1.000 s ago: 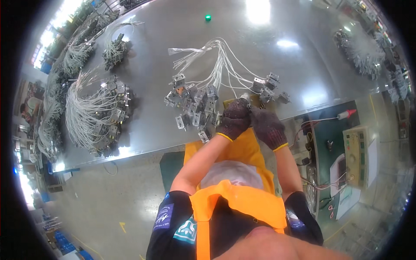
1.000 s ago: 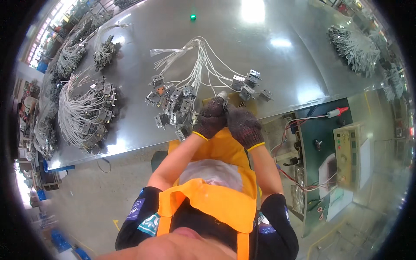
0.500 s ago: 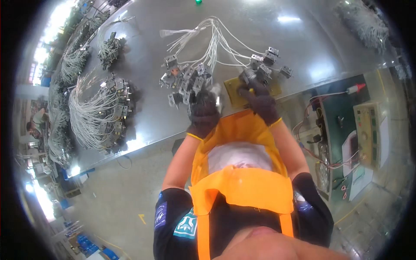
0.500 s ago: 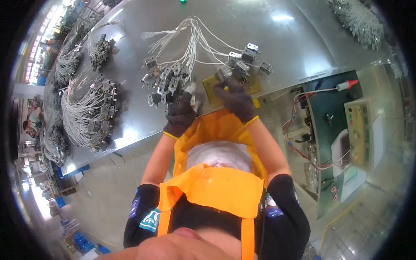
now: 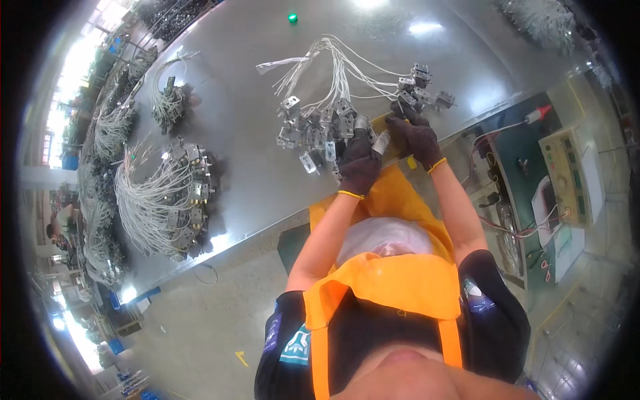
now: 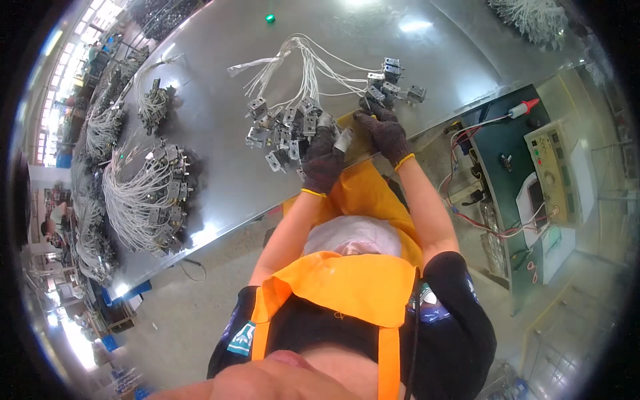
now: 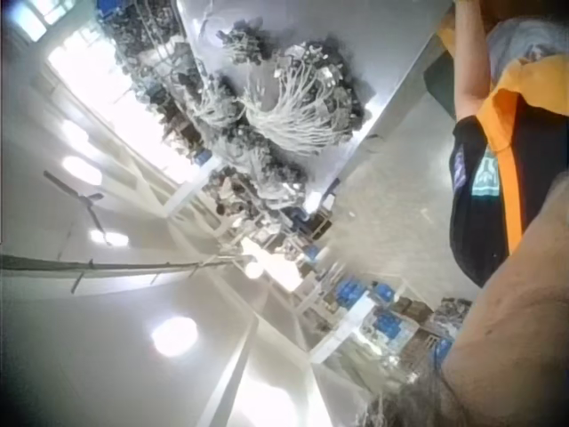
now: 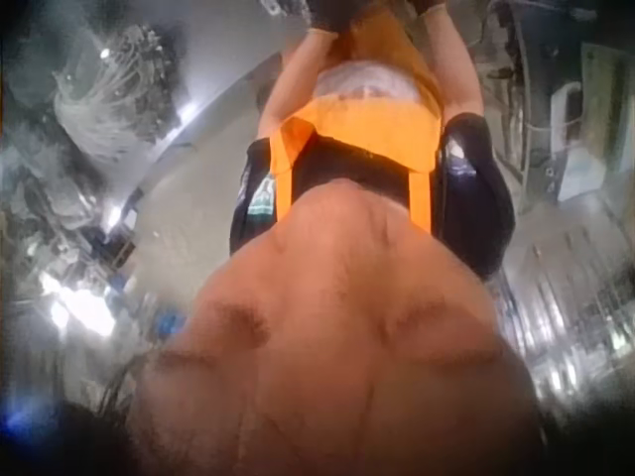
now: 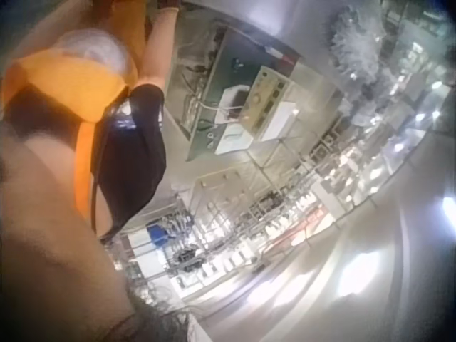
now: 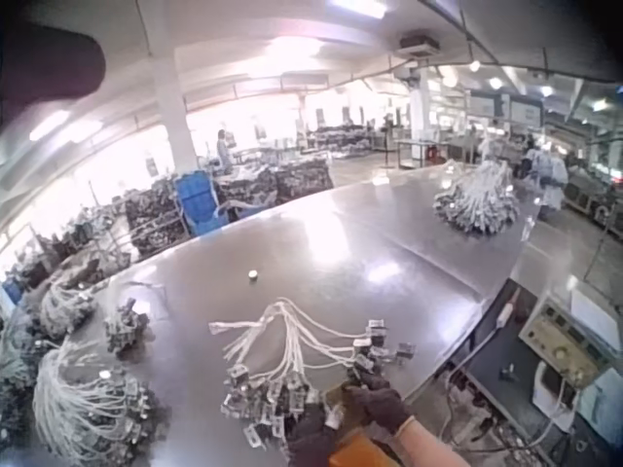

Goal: Assembling or bundling multiple wire harness components at a manufacturing station.

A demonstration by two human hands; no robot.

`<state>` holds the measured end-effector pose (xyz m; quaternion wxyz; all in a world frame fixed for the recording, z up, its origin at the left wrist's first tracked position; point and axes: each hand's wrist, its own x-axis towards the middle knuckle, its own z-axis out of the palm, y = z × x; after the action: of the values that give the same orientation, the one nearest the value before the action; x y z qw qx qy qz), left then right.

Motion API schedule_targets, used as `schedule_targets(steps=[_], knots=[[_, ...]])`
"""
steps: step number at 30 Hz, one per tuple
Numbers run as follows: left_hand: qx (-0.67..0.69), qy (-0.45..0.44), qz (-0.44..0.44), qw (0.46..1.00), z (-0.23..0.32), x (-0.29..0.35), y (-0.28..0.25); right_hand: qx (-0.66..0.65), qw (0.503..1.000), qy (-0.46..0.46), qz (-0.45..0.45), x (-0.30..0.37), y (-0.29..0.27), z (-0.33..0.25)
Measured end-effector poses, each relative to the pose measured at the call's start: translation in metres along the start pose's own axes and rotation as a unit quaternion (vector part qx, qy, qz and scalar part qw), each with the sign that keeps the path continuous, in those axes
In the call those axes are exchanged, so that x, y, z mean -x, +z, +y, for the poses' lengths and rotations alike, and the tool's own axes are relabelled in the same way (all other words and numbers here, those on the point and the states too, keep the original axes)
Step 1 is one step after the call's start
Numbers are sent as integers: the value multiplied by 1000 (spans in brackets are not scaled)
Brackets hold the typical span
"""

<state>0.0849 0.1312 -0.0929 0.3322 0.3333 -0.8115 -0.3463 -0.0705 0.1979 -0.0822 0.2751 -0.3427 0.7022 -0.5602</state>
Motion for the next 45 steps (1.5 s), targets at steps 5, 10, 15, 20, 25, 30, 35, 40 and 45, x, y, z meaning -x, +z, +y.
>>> schedule_targets(steps=[5,10,15,20,25,30,35,40,45], knots=[[41,23,5,999,-2,0,-10,-83,996,-10,-41,2,-2,2],[-152,69,31,986,-1,-4,7,77,976,-204,-14,-3,-16,17],[102,-10,20,995,-12,-8,6,57,958,213,-183,34,-39,-64],[-92,59,1,994,24,-14,14,303,909,-280,-64,39,-51,-22],[-22,69,-46,996,-16,-21,25,354,904,-216,-105,36,-33,-41],[78,-18,-93,992,-39,-29,34,437,855,-266,-84,29,-13,-29],[-85,70,-55,992,20,-21,7,436,856,-232,-154,23,-18,-39],[107,-24,-100,989,4,-20,14,472,851,-183,-138,32,-6,-58],[117,-31,-89,989,-75,-16,52,446,868,-144,-165,31,0,-61]])
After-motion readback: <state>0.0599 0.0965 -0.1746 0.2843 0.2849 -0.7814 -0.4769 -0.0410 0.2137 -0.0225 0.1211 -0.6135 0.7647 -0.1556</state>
